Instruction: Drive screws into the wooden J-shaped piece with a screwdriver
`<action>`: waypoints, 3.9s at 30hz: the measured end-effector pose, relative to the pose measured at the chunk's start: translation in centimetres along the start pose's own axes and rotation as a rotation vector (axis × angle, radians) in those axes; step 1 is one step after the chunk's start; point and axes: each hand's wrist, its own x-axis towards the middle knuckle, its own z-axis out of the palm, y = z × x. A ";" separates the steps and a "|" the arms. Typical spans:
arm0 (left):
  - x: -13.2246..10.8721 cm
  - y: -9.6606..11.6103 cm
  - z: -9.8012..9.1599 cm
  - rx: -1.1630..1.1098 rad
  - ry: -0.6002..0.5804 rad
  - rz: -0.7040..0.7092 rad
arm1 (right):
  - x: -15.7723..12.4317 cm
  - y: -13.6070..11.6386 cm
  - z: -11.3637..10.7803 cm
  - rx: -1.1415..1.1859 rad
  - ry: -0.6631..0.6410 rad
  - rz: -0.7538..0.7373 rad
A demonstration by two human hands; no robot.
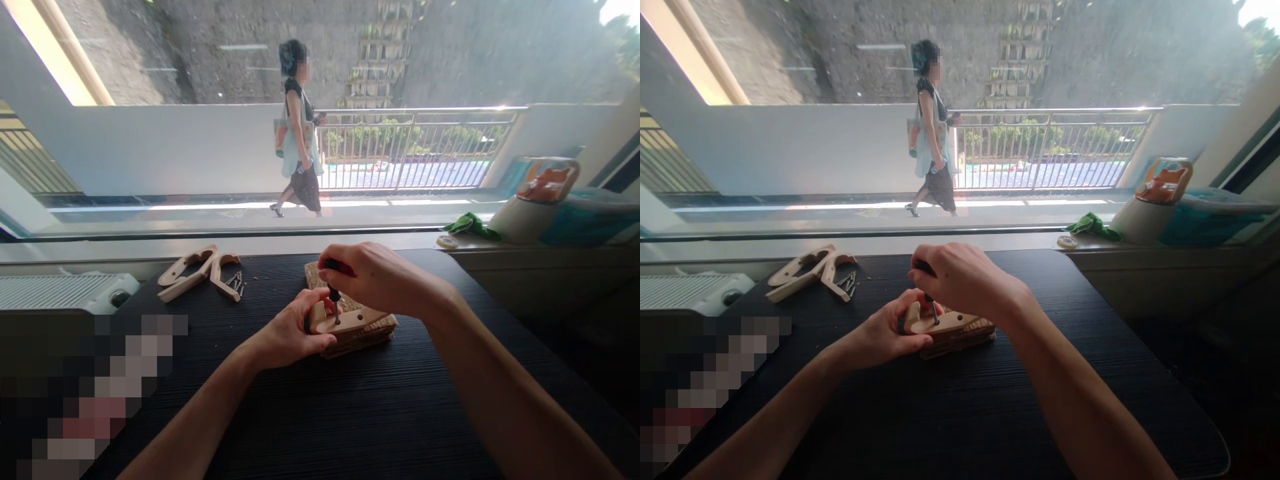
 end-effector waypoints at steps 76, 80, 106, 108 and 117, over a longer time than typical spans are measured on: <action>0.1 0.2 2.2 0.149 0.225 -0.010 | -0.8 -0.3 -1.4 -0.121 -0.005 0.016; 0.1 0.3 2.2 0.142 0.234 -0.020 | -1.1 -1.2 -1.6 -0.149 -0.005 -0.003; 0.2 0.2 2.2 0.118 0.248 -0.016 | -1.2 -0.9 -2.0 0.013 -0.082 -0.058; 0.2 0.4 2.2 0.122 0.243 -0.009 | -0.9 -0.5 -1.8 0.000 -0.054 -0.037; 0.2 0.2 2.3 0.092 0.234 -0.027 | -1.3 -1.6 -1.7 -0.086 -0.062 -0.006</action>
